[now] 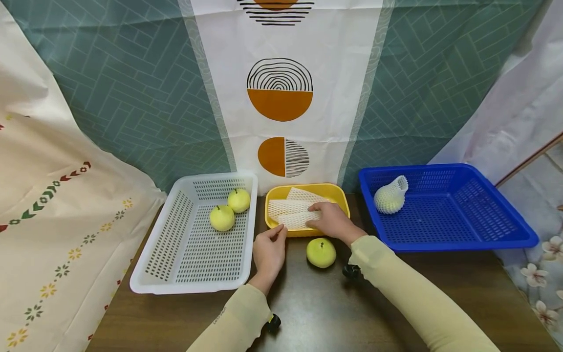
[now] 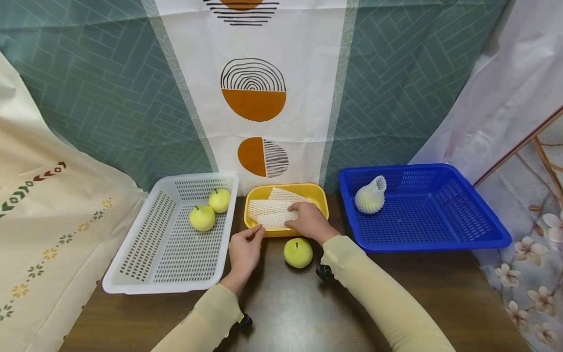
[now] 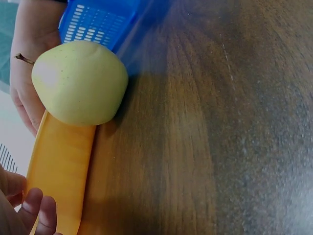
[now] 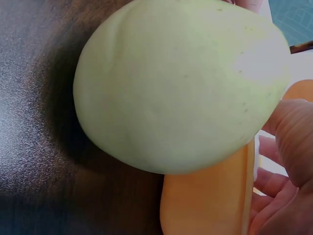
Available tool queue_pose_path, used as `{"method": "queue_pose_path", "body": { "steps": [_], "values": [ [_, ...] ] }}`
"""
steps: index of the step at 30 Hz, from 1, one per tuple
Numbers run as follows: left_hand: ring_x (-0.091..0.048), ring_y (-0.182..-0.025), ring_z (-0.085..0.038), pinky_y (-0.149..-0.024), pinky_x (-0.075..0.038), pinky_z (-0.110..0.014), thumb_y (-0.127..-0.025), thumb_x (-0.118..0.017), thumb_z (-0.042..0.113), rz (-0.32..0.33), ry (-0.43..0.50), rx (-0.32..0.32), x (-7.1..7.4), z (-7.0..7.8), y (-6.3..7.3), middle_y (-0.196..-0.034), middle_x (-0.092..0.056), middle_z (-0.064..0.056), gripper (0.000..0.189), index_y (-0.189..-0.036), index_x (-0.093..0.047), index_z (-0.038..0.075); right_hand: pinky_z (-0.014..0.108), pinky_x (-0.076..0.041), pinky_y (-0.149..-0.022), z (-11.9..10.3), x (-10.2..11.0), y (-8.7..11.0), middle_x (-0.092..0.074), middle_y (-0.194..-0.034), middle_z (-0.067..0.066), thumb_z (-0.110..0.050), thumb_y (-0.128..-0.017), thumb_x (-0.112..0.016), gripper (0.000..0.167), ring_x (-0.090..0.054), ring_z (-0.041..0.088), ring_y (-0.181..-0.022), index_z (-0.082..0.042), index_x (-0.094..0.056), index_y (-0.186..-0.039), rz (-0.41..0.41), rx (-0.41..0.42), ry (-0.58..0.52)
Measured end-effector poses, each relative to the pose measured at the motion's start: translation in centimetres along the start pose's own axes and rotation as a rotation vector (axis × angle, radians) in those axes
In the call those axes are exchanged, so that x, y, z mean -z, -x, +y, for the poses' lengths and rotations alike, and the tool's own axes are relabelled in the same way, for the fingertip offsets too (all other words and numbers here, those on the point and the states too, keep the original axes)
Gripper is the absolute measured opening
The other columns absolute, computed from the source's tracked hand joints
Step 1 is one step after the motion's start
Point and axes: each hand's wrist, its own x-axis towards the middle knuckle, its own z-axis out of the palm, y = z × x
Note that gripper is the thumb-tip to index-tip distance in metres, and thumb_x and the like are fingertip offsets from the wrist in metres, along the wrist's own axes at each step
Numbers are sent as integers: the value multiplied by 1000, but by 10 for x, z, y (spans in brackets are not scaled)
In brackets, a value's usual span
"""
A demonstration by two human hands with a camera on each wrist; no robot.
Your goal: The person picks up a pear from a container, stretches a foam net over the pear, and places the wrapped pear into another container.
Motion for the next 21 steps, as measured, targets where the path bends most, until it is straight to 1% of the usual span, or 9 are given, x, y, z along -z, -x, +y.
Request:
{"method": "queue_pose_path", "body": {
  "steps": [6, 11, 16, 21],
  "values": [
    [-66, -83, -7, -68, -52, -32, -83, -69, 39, 0, 4, 18, 0, -2, 0, -95, -72, 14, 20, -100, -74, 29, 40, -47, -95, 1, -2, 0, -67, -113, 1, -26, -80, -73, 29, -58, 20, -111, -14, -69, -107, 17, 15, -29],
    [-66, -82, -7, -67, -52, -31, -83, -69, 38, -1, 13, 14, -2, -3, 1, -94, -72, 13, 21, -101, -74, 29, 38, -51, -88, 1, 2, 2, -69, -105, 1, -19, -82, -71, 19, -61, 18, -100, -14, -71, -101, 29, 16, -53],
    [-66, -78, -7, -65, -51, -31, -82, -70, 37, 22, 11, 8, -1, -6, 0, -88, -72, 12, 19, -99, -75, 30, 37, -51, -87, -1, 9, 3, -69, -105, 0, -21, -84, -70, 19, -61, 16, -98, -15, -71, -101, 56, 42, -58],
    [-66, -77, -7, -66, -51, -30, -82, -70, 38, 14, 16, 7, -3, -6, -1, -87, -72, 11, 18, -98, -74, 31, 38, -52, -87, -3, 18, 5, -69, -105, 2, -24, -85, -69, 22, -62, 18, -99, -13, -70, -104, 80, 48, -60]
  ]
}}
